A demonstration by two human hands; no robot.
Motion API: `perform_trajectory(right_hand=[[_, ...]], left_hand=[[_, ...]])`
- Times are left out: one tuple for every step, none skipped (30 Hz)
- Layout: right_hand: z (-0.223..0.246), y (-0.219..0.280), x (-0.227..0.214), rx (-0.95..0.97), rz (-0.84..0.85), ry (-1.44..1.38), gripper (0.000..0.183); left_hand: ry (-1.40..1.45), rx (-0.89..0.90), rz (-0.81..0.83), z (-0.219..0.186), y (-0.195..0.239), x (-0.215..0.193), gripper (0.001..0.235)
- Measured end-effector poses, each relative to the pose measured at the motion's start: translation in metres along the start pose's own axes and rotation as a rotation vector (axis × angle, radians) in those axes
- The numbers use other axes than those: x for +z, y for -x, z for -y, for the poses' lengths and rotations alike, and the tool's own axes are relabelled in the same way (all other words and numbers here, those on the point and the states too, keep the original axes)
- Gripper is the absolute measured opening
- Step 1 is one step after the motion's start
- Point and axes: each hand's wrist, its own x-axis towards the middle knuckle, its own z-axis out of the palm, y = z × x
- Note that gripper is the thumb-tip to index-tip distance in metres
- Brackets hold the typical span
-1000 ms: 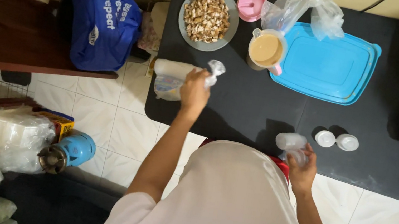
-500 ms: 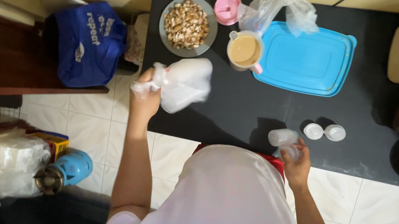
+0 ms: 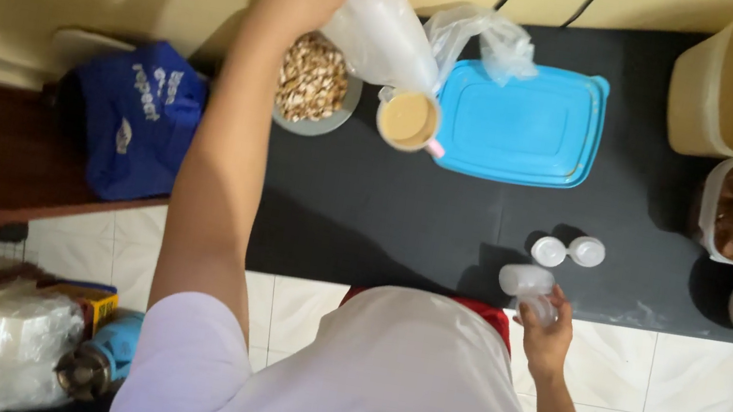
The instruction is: The person arranges small plastic containers on a table, stacks them into groups, and places items into a plastic bag.
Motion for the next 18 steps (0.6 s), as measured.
perform_trajectory(right_hand=[[-0.006,0.001,-0.003,-0.007,-0.03,-0.031,0.036],[-0.004,0.003,-0.005,-0.004,-0.04,-0.035,0.036],[-0.002,0.004,-0.006,0.034,-0.06,-0.038,0.036],[0.0,0.006,-0.008,0.072,-0.081,-0.042,0.037],[0.0,0.006,-0.009,0.078,-0.089,-0.045,0.037],[-0.001,0.006,-0.01,0.093,-0.097,-0.046,0.036],[-0.001,0.006,-0.011,0.107,-0.099,-0.045,0.034],[0.002,0.006,-0.011,0.111,-0.102,-0.046,0.034],[0.004,0.004,-0.01,0.131,-0.104,-0.038,0.034],[0.007,0.003,-0.009,0.15,-0.106,-0.029,0.034],[0.008,-0.001,-0.008,0.153,-0.105,-0.029,0.034],[0.008,-0.004,-0.007,0.132,-0.097,-0.012,0.035],[0.009,-0.008,-0.006,0.111,-0.089,0.007,0.036],[0.018,-0.008,-0.004,0.112,-0.086,0.008,0.036],[0.027,-0.01,-0.002,0.127,-0.073,0.04,0.039],[0.037,-0.011,0.0,0.143,-0.06,0.071,0.042],[0.037,-0.014,0.0,0.141,-0.06,0.072,0.042],[0.036,-0.017,0.001,0.123,-0.059,0.037,0.041]], left_hand=[[-0.007,-0.167,0.059,0.015,-0.008,0.025,0.024],[-0.002,-0.158,0.064,0.012,-0.019,0.036,0.024],[0.015,-0.163,0.123,0.008,-0.029,0.047,0.024],[0.031,-0.168,0.182,0.005,-0.039,0.057,0.026],[0.036,-0.162,0.189,0.009,-0.044,0.072,0.026],[0.074,-0.161,0.139,0.012,-0.049,0.087,0.031],[0.109,-0.164,0.087,0.016,-0.052,0.1,0.038],[0.111,-0.162,0.092,0.025,-0.054,0.122,0.038],[0.04,-0.163,0.031,0.034,-0.056,0.143,0.028],[-0.031,-0.164,-0.03,0.043,-0.057,0.163,0.019],[-0.032,-0.165,-0.027,0.036,-0.058,0.169,0.019],[0.069,-0.232,0.004,0.028,-0.058,0.175,0.034],[0.169,-0.299,0.035,0.02,-0.058,0.18,0.05],[0.168,-0.301,0.035,0.018,-0.055,0.184,0.05],[0.02,-0.199,0.077,0.015,-0.053,0.187,0.054],[-0.127,-0.097,0.118,0.013,-0.051,0.191,0.063],[-0.128,-0.097,0.116,0.011,-0.05,0.194,0.063],[-0.351,-0.087,0.098,0.008,-0.05,0.197,0.054]])
